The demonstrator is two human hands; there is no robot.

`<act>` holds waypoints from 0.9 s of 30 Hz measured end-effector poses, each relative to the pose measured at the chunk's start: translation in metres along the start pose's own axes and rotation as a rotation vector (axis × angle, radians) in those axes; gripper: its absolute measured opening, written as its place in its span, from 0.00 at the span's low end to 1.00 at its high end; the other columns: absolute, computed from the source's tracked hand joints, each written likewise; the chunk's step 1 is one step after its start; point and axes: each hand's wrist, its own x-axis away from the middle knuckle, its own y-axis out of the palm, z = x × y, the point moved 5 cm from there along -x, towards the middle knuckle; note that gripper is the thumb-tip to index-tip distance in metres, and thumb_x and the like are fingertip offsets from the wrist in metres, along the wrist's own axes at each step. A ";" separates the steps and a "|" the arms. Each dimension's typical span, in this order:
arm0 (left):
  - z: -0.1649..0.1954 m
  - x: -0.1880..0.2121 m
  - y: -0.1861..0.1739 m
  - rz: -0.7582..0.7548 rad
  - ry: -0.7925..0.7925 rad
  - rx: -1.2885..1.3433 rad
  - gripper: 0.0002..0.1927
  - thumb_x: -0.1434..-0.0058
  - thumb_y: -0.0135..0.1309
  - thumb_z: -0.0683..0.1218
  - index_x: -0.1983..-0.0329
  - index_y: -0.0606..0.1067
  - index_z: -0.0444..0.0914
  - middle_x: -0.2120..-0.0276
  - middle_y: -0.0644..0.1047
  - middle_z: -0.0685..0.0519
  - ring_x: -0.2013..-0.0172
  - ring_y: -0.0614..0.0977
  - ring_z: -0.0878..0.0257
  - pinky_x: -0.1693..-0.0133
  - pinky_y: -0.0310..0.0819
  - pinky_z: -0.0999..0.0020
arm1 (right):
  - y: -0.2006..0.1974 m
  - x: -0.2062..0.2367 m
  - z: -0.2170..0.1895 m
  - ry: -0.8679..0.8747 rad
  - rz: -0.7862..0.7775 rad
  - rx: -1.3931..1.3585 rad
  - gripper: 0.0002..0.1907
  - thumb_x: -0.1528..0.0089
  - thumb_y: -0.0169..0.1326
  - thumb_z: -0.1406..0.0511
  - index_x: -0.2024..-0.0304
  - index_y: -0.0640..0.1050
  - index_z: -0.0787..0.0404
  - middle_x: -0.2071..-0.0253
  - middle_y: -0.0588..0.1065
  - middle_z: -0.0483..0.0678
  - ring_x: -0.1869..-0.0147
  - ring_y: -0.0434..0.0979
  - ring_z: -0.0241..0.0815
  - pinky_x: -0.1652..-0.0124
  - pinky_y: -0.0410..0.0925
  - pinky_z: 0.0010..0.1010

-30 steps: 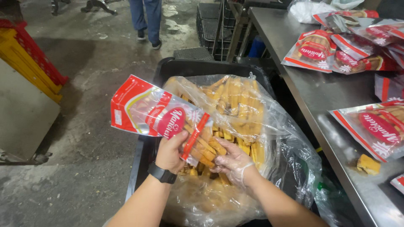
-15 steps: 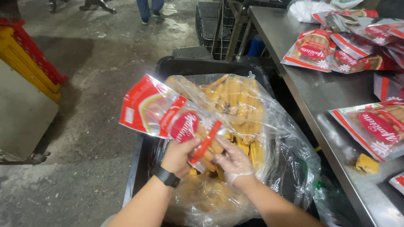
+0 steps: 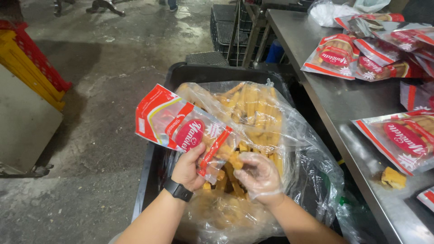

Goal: The person repeatedly scoops yellow snack sticks from a large plastic-lined bin into small branded snack bags, then seals and places each filled bag onto a stainless steel table. The process is repeated continuously throughout the clip.

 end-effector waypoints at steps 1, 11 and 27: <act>-0.001 -0.001 -0.001 -0.003 -0.008 0.019 0.15 0.34 0.49 0.47 0.48 0.73 0.34 0.57 0.82 0.44 0.57 0.86 0.52 0.56 0.82 0.52 | -0.002 -0.001 -0.011 -0.076 -0.008 0.087 0.20 0.44 0.66 0.76 0.52 0.77 0.63 0.52 0.77 0.52 0.47 0.80 0.45 0.49 0.75 0.35; -0.007 0.002 -0.006 -0.234 0.033 -0.009 0.20 0.36 0.54 0.44 0.41 0.72 0.33 0.50 0.80 0.42 0.50 0.83 0.50 0.49 0.79 0.53 | 0.001 -0.003 -0.061 -0.414 0.065 0.306 0.21 0.49 0.67 0.77 0.55 0.77 0.62 0.56 0.76 0.51 0.50 0.80 0.50 0.49 0.73 0.38; 0.015 0.006 0.007 -0.050 0.094 -0.073 0.18 0.37 0.53 0.46 0.45 0.74 0.33 0.56 0.82 0.44 0.59 0.85 0.53 0.58 0.82 0.58 | -0.023 -0.001 0.046 0.872 0.062 -0.458 0.28 0.52 0.58 0.79 0.48 0.77 0.61 0.50 0.74 0.49 0.47 0.74 0.45 0.49 0.71 0.36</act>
